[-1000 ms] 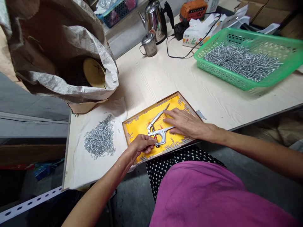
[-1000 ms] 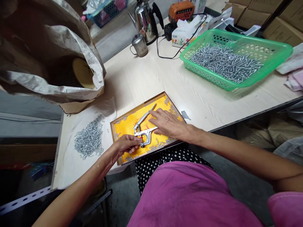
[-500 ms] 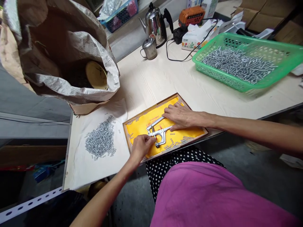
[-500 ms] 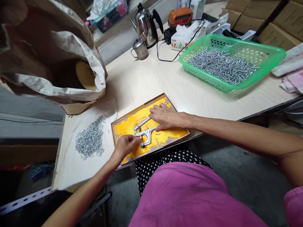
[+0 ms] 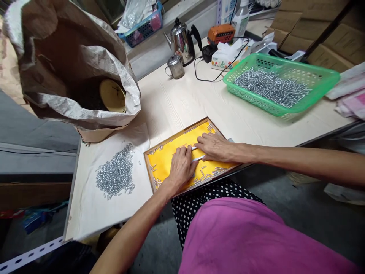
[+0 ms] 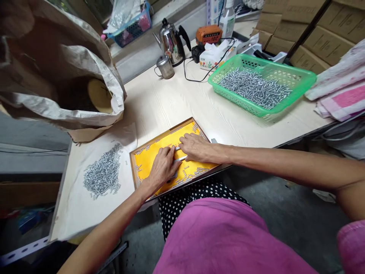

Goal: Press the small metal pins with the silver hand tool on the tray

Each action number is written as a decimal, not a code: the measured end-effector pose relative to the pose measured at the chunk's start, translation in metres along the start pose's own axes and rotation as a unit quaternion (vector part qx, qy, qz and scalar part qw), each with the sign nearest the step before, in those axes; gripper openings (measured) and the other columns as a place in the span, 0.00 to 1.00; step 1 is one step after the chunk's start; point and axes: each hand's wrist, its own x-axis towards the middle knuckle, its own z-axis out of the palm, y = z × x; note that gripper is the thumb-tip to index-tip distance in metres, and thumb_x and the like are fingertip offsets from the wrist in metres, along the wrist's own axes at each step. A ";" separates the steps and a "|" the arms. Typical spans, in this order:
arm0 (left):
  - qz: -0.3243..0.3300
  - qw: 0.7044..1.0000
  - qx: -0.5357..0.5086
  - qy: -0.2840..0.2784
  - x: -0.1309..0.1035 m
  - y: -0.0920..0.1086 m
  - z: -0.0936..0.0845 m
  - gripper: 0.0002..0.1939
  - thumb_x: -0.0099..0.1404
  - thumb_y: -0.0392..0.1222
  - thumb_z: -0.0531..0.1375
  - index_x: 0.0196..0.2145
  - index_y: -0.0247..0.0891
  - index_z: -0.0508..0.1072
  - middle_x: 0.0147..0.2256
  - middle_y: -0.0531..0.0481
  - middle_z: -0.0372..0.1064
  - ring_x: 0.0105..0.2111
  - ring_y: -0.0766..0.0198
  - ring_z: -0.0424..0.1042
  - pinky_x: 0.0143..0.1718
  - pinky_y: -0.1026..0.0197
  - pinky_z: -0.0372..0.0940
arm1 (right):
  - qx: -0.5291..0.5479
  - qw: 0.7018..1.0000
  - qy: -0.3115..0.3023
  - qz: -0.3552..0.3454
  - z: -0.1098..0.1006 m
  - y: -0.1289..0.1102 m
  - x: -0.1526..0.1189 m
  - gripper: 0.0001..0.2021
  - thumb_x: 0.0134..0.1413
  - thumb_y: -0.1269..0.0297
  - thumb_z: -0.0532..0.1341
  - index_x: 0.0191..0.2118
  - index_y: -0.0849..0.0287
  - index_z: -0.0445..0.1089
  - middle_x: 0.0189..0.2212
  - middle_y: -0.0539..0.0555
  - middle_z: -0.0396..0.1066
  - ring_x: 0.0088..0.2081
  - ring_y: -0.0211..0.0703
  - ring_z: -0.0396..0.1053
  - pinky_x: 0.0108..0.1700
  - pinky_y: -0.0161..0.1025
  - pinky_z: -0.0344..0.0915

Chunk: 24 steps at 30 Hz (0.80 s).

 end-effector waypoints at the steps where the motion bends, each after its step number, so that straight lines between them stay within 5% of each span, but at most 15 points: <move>1: -0.001 1.000 0.005 -0.005 -0.001 0.002 0.000 0.21 0.71 0.45 0.57 0.57 0.31 0.65 0.51 0.36 0.67 0.50 0.48 0.66 0.49 0.48 0.65 | 0.004 1.000 0.003 0.000 0.003 -0.002 -0.002 0.13 0.59 0.60 0.66 0.45 0.65 0.73 0.39 0.61 0.72 0.41 0.51 0.65 0.40 0.44 0.60; 5: -0.002 1.000 -0.005 -0.018 -0.001 0.008 0.001 0.10 0.73 0.42 0.54 0.46 0.36 0.71 0.45 0.40 0.69 0.47 0.51 0.67 0.47 0.50 0.65 | 0.039 0.999 -0.014 0.009 0.014 -0.010 -0.005 0.07 0.64 0.72 0.57 0.39 0.62 0.73 0.35 0.58 0.73 0.38 0.46 0.66 0.38 0.41 0.58; 9: -0.006 0.999 -0.032 -0.009 0.001 0.005 0.002 0.09 0.72 0.42 0.57 0.45 0.37 0.72 0.44 0.42 0.70 0.47 0.52 0.68 0.49 0.51 0.66 | 0.057 0.998 -0.025 0.030 0.013 -0.007 -0.004 0.06 0.64 0.69 0.59 0.40 0.63 0.73 0.35 0.59 0.73 0.38 0.48 0.68 0.39 0.43 0.62; 13: -0.012 0.993 -0.071 0.093 -0.014 -0.003 0.004 0.17 0.69 0.46 0.62 0.52 0.38 0.71 0.51 0.41 0.68 0.51 0.52 0.67 0.52 0.51 0.66 | 0.064 0.997 0.052 0.011 0.008 -0.001 -0.010 0.22 0.58 0.58 0.67 0.54 0.64 0.69 0.51 0.66 0.70 0.51 0.57 0.66 0.49 0.52 0.65; 17: -0.139 0.973 -0.076 0.165 -0.046 -0.013 0.005 0.12 0.70 0.49 0.60 0.39 0.38 0.76 0.41 0.43 0.70 0.45 0.54 0.69 0.46 0.54 0.65 | 0.084 0.992 0.093 -0.017 0.014 -0.006 -0.018 0.23 0.56 0.62 0.68 0.56 0.62 0.68 0.59 0.67 0.64 0.60 0.60 0.60 0.56 0.57 0.61; 20: -0.252 0.957 -0.108 0.094 -0.060 -0.018 0.002 0.17 0.66 0.53 0.63 0.27 0.37 0.76 0.32 0.46 0.70 0.39 0.55 0.69 0.39 0.58 0.62 | 0.099 0.991 0.093 -0.005 0.021 -0.014 -0.019 0.18 0.59 0.63 0.66 0.53 0.62 0.70 0.55 0.66 0.67 0.55 0.58 0.63 0.53 0.54 0.63; 24: -0.319 0.920 -0.224 -0.042 -0.054 -0.018 0.000 0.20 0.61 0.53 0.64 0.19 0.36 0.73 0.19 0.53 0.63 0.25 0.64 0.65 0.28 0.62 0.51 | 0.088 0.991 0.102 0.010 0.029 -0.026 -0.016 0.11 0.64 0.66 0.61 0.49 0.60 0.73 0.50 0.63 0.71 0.49 0.54 0.64 0.47 0.48 0.61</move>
